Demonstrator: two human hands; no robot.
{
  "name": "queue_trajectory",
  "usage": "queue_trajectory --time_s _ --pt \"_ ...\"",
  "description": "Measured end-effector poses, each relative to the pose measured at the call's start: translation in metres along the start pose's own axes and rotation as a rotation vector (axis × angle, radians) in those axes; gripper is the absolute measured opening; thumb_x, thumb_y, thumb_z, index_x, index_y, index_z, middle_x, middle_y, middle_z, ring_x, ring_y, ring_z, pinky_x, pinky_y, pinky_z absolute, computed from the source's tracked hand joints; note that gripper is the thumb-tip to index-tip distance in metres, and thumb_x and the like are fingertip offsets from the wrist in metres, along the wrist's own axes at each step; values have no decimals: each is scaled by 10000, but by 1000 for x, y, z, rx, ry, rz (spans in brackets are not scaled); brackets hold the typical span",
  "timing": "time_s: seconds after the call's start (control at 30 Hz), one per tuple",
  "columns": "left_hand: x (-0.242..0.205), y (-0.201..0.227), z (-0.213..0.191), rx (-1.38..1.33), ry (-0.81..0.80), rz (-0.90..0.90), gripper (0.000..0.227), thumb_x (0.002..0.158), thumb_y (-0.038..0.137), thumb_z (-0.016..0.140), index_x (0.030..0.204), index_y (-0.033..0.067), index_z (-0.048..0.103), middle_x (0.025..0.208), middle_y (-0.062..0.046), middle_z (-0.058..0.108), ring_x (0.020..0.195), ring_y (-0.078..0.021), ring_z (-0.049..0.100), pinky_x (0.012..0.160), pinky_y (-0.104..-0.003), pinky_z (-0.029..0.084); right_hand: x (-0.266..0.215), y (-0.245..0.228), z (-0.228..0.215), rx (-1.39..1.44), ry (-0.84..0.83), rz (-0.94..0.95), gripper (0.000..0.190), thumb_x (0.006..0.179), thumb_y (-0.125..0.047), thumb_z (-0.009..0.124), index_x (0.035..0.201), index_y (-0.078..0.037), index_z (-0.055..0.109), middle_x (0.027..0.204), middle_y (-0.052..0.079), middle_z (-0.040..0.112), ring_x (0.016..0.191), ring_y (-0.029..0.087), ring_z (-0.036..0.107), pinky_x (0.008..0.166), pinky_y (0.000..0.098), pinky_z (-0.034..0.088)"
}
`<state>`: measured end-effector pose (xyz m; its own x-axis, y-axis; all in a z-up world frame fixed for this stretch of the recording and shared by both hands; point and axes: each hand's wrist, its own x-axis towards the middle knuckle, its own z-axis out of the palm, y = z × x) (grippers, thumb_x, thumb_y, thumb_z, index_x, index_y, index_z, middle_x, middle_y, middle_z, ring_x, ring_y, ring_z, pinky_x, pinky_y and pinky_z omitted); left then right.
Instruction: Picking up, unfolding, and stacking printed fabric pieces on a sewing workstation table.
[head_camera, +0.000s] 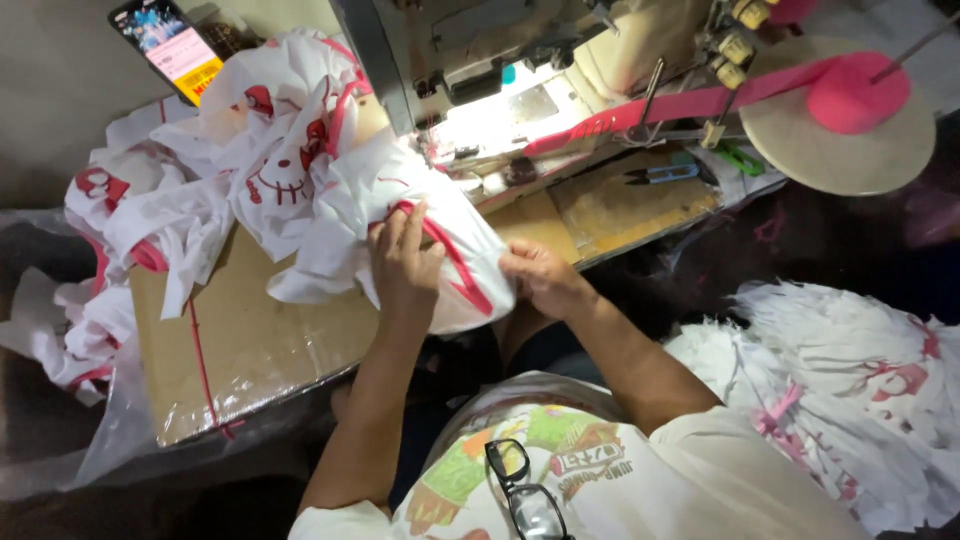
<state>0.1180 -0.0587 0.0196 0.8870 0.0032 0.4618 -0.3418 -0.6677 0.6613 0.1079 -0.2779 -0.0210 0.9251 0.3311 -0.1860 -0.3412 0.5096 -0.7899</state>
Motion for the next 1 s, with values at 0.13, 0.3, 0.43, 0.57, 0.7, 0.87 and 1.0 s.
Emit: queue_trajectory --time_s 0.13,0.3,0.43,0.57,0.7,0.87,1.0 --pt "30 -5 -8 606 232 284 427 940 288 504 1288 163 717 1256 -32 667 1111 -243 579 907 -433 399 5 23 -19 -84 -7 38 111 964 -84 670 854 -74 667 631 8 643 533 101 649 495 228 531" --pt "93 -58 -4 778 380 381 367 902 286 494 1176 253 735 1121 32 681 944 -234 596 770 -423 441 7 22 -5 -154 -2 4 176 960 -92 695 786 -69 679 588 -32 560 530 19 480 513 164 399" --pt "148 -124 9 638 164 225 394 849 343 555 1194 254 724 1252 38 654 1098 -308 587 781 -534 505 25 18 -3 -202 -28 -56 165 947 -89 698 783 -81 682 552 -59 457 529 14 421 501 175 321" --pt "168 -205 39 773 241 246 464 815 373 606 1274 323 654 1291 121 575 1110 -281 560 610 -539 605 16 -18 33 -311 -23 -87 153 957 -125 693 806 -109 716 560 -83 497 536 -4 465 532 155 359" --pt "76 -28 -15 388 201 343 600 818 146 729 1402 100 599 1485 -202 516 1277 -499 532 940 -609 517 18 -19 26 -462 -73 -294 72 959 -86 697 956 -51 760 784 36 580 721 82 477 636 225 413" --pt "-84 -13 9 382 -61 52 378 837 258 614 1210 272 676 1457 -253 485 1405 -492 426 1122 -633 327 11 -4 18 -346 -38 -376 563 908 74 604 1452 -52 538 732 16 563 651 60 492 607 184 438" --pt "-75 -42 -19 414 3 167 273 731 147 613 956 292 672 805 24 553 784 -232 613 1008 -488 450 25 3 16 -396 -23 -435 532 917 84 574 1424 -72 552 725 9 559 645 47 465 604 171 406"
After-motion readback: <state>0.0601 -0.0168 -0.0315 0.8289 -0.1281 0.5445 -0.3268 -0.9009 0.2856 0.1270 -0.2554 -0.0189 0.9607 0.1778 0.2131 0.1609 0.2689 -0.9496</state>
